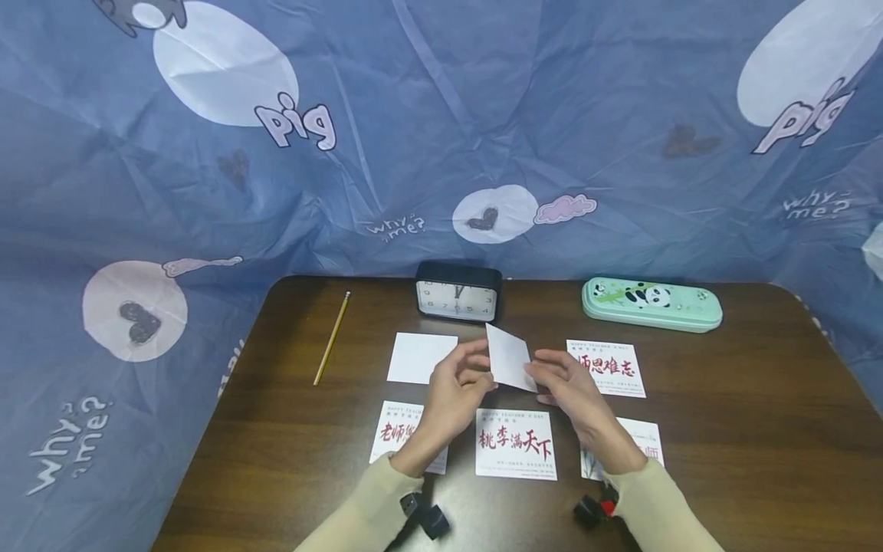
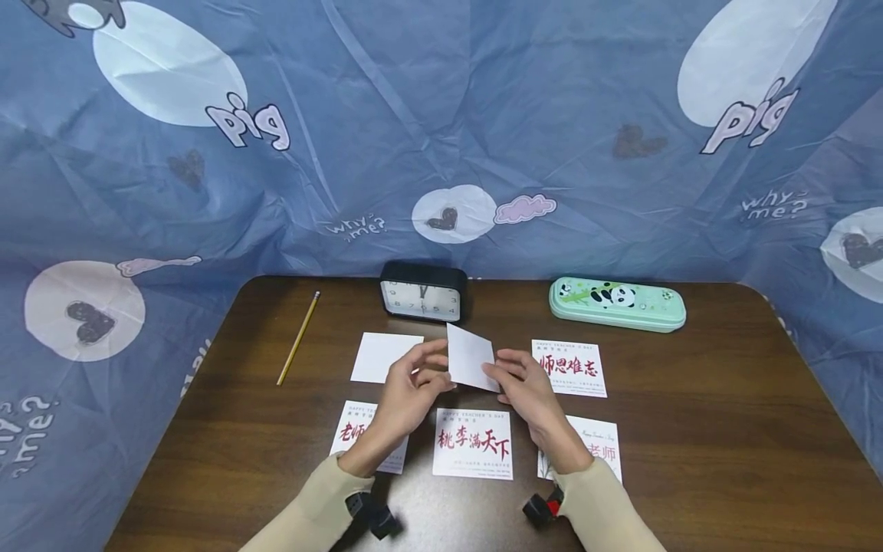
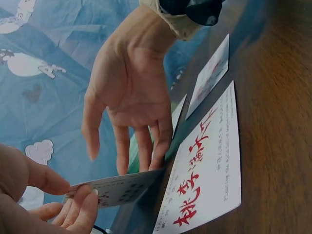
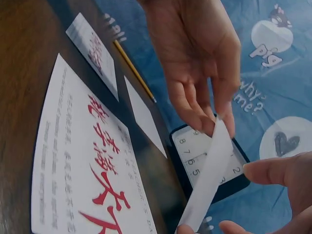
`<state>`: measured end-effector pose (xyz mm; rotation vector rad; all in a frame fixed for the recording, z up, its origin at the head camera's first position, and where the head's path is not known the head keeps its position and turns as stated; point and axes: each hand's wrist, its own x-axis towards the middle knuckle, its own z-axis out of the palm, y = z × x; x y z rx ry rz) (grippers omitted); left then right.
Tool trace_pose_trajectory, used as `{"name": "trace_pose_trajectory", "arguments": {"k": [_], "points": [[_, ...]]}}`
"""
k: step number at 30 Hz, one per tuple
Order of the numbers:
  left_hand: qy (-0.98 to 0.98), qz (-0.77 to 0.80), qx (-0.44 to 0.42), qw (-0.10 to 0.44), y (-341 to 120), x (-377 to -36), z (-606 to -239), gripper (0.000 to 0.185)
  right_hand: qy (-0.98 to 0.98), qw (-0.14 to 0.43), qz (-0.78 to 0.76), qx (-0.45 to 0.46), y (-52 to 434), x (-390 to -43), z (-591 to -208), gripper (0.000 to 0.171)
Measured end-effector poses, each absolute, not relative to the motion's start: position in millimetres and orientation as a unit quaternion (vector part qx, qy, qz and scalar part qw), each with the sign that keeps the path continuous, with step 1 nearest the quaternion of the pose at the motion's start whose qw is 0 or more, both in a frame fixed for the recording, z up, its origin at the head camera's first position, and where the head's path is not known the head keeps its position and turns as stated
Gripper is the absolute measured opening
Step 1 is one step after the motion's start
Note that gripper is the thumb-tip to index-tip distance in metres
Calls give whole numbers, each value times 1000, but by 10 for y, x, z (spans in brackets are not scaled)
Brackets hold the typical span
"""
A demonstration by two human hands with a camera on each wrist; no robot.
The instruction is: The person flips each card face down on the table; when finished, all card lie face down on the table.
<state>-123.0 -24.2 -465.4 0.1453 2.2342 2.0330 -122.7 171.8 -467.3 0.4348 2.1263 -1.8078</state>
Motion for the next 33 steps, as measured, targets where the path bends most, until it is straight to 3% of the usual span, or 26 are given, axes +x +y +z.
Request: {"name": "trace_pose_trajectory", "arguments": {"k": [15, 33], "points": [[832, 551, 64, 27, -333, -1283, -4716, 44, 758, 149, -617, 148, 1767, -1234, -4661, 57], [860, 500, 65, 77, -353, -1227, -4739, 55, 763, 159, -611, 140, 1832, -1214, -4644, 59]]}}
